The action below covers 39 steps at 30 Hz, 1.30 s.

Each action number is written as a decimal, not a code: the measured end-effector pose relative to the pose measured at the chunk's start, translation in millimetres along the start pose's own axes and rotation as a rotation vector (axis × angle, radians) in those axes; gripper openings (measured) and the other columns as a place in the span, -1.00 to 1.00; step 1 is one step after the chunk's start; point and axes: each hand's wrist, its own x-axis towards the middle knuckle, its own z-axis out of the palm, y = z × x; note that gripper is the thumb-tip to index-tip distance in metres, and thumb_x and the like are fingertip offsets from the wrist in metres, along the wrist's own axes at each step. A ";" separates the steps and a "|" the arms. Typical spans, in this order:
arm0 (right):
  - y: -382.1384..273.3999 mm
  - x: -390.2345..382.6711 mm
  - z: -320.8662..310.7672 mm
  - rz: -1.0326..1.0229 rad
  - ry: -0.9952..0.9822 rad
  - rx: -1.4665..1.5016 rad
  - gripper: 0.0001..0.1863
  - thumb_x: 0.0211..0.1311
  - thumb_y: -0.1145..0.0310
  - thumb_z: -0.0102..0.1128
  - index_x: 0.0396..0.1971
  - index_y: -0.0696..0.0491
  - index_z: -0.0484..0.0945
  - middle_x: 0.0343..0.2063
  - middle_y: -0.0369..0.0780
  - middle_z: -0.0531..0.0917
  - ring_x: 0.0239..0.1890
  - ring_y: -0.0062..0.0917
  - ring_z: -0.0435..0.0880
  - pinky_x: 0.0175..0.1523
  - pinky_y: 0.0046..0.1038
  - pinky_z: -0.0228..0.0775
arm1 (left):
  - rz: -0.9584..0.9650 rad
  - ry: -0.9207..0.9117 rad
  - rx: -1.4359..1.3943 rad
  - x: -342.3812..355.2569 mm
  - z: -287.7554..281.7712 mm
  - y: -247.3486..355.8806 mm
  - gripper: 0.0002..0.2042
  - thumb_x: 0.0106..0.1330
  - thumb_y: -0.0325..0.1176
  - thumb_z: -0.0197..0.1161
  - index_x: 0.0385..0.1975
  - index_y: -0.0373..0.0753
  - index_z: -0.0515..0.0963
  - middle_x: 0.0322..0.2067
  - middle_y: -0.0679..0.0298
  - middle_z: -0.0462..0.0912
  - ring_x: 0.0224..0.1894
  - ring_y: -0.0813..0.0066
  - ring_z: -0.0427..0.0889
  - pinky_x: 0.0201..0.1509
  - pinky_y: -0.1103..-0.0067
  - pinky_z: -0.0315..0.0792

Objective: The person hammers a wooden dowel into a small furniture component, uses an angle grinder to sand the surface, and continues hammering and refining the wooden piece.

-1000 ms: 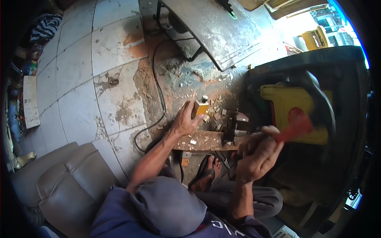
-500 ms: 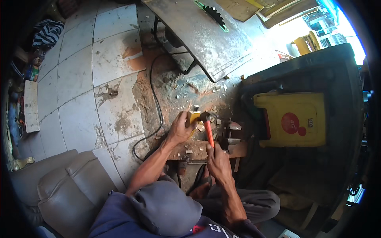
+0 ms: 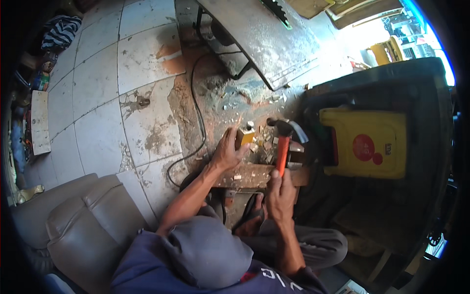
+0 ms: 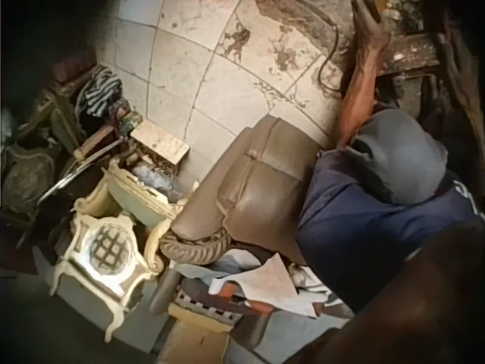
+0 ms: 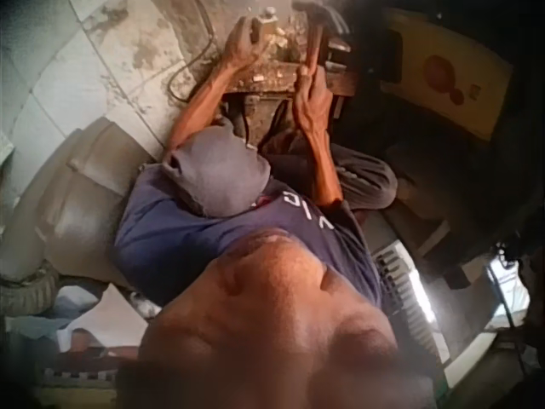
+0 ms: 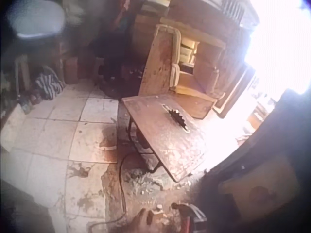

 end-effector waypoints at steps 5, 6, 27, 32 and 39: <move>-42.6 -20.7 -112.1 -0.091 0.060 -0.193 -0.77 0.47 0.32 0.11 -0.09 0.17 0.59 -0.57 -0.16 0.56 -0.56 -0.58 0.49 -0.39 -0.48 0.39 | -0.230 -0.157 -0.207 19.8 -47.8 39.8 -0.53 0.33 -0.17 0.38 0.08 -0.31 0.40 -0.04 -0.01 0.57 0.03 0.29 0.60 0.06 0.39 0.49; -41.9 -26.3 -137.8 -0.151 0.101 -0.309 -0.78 0.41 0.37 0.14 -0.08 0.17 0.60 -0.55 -0.15 0.57 -0.54 -0.56 0.51 -0.36 -0.47 0.41 | -0.227 -0.169 -0.286 17.7 -55.7 48.4 -0.49 0.35 -0.17 0.38 0.14 -0.33 0.40 0.04 0.01 0.58 0.08 0.35 0.61 0.11 0.42 0.51; 304.5 -21.0 -66.5 0.570 0.359 -0.075 -0.54 0.41 0.13 0.09 0.13 0.14 0.58 -0.05 0.22 0.66 0.12 0.15 0.60 0.18 -0.04 0.42 | -0.486 -0.602 -0.242 -9.2 -55.4 122.2 -0.50 0.46 -0.32 0.26 0.31 -0.38 0.31 0.06 0.08 0.59 0.03 0.41 0.64 0.14 0.46 0.53; 312.9 -36.6 -64.3 0.525 0.262 -0.010 -0.56 0.39 0.18 0.10 0.13 0.13 0.59 -0.03 0.20 0.66 0.10 0.15 0.61 0.19 -0.05 0.43 | -0.298 -0.704 0.059 -10.3 -24.5 122.7 -0.43 0.42 -0.22 0.31 0.33 -0.39 0.37 0.08 0.05 0.61 0.11 0.31 0.59 0.24 0.44 0.42; 370.0 -20.6 -47.1 0.306 0.344 -0.155 -0.58 0.34 0.31 0.17 0.15 0.12 0.58 0.09 0.13 0.61 0.17 0.08 0.57 0.25 -0.05 0.40 | -0.245 -0.679 0.141 -2.6 -1.7 129.1 -0.34 0.26 -0.12 0.48 0.27 -0.34 0.42 0.01 0.03 0.62 0.03 0.26 0.60 0.13 0.40 0.46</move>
